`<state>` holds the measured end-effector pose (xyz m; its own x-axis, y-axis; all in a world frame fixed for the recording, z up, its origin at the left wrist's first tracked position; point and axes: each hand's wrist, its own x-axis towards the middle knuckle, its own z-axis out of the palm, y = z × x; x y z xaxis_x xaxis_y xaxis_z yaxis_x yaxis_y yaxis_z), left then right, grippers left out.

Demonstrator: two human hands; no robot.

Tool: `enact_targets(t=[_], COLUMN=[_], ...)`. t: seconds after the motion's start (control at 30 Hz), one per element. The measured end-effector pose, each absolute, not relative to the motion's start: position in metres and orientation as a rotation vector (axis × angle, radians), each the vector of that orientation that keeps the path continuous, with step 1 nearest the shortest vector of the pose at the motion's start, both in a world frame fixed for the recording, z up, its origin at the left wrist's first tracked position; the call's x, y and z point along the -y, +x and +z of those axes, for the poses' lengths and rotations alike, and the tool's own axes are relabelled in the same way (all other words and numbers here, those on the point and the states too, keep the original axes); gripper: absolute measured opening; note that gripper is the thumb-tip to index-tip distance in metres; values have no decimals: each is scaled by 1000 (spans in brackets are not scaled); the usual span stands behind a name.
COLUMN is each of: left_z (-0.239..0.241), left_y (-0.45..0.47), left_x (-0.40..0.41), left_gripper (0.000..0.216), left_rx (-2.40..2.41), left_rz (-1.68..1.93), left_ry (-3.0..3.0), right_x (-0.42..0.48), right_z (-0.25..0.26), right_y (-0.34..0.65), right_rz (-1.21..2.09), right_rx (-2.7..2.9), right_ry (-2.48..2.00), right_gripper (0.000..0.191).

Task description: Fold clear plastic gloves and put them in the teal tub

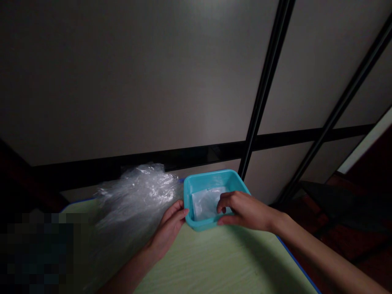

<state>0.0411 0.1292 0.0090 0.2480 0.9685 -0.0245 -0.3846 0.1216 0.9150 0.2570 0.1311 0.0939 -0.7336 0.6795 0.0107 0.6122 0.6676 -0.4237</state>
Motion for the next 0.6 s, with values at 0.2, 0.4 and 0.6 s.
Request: enact_targets(t=[0.2,0.4,0.6], left_z=[6,5,3], left_y=[41,42,42], left_x=[-132,-134,-137], left_gripper=[16,19,27], left_rx=[-773,-771,-764], left_rz=[1165,1199,1249], left_ry=[906,875,873], right_x=[-122,-120,-123], right_z=[86,87,86], right_y=[259,254,253], right_rz=[371,292,169], right_rx=[2716,2700,2690], right_ry=[-1182,-1259,-1333], right_gripper=[12,16,16])
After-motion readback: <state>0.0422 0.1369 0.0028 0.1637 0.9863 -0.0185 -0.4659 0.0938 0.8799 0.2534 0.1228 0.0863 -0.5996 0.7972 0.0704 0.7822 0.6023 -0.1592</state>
